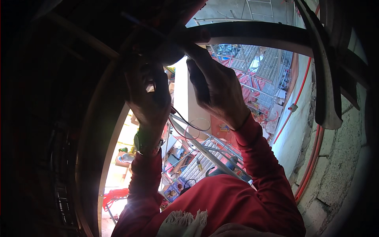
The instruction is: The person is stripping insulation from wires and connecting them inside a junction box on a ceiling using wire strippers and their hands.
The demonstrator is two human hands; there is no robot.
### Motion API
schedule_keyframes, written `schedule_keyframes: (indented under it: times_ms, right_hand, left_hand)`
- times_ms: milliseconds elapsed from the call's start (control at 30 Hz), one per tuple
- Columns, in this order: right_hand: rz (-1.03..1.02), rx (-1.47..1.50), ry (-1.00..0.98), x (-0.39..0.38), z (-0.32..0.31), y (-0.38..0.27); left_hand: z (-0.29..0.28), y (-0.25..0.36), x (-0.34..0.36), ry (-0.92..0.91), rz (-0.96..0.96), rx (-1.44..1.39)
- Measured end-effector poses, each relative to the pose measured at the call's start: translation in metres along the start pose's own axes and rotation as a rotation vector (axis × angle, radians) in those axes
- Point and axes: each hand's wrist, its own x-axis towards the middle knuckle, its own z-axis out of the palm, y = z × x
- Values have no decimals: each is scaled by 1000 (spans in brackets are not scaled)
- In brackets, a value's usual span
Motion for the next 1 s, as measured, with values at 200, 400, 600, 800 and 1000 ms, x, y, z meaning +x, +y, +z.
schedule_keyframes:
  times_ms: [200,400,600,800,1000]
  right_hand:
    - [23,85,-11,-11,8,9]
    - [111,169,-16,-10,6,0]
    - [171,238,-28,-31,0,-7]
    - [223,198,-66,-68,8,2]
    - [71,16,-53,-56,26,8]
  left_hand:
    - [-6,-3,12,-48,24,-12]
    - [-7,1,16,-45,26,1]
    - [-2,3,21,-25,133,-13]
    - [-4,-13,10,-2,204,47]
    - [2,-15,8,5,135,-164]
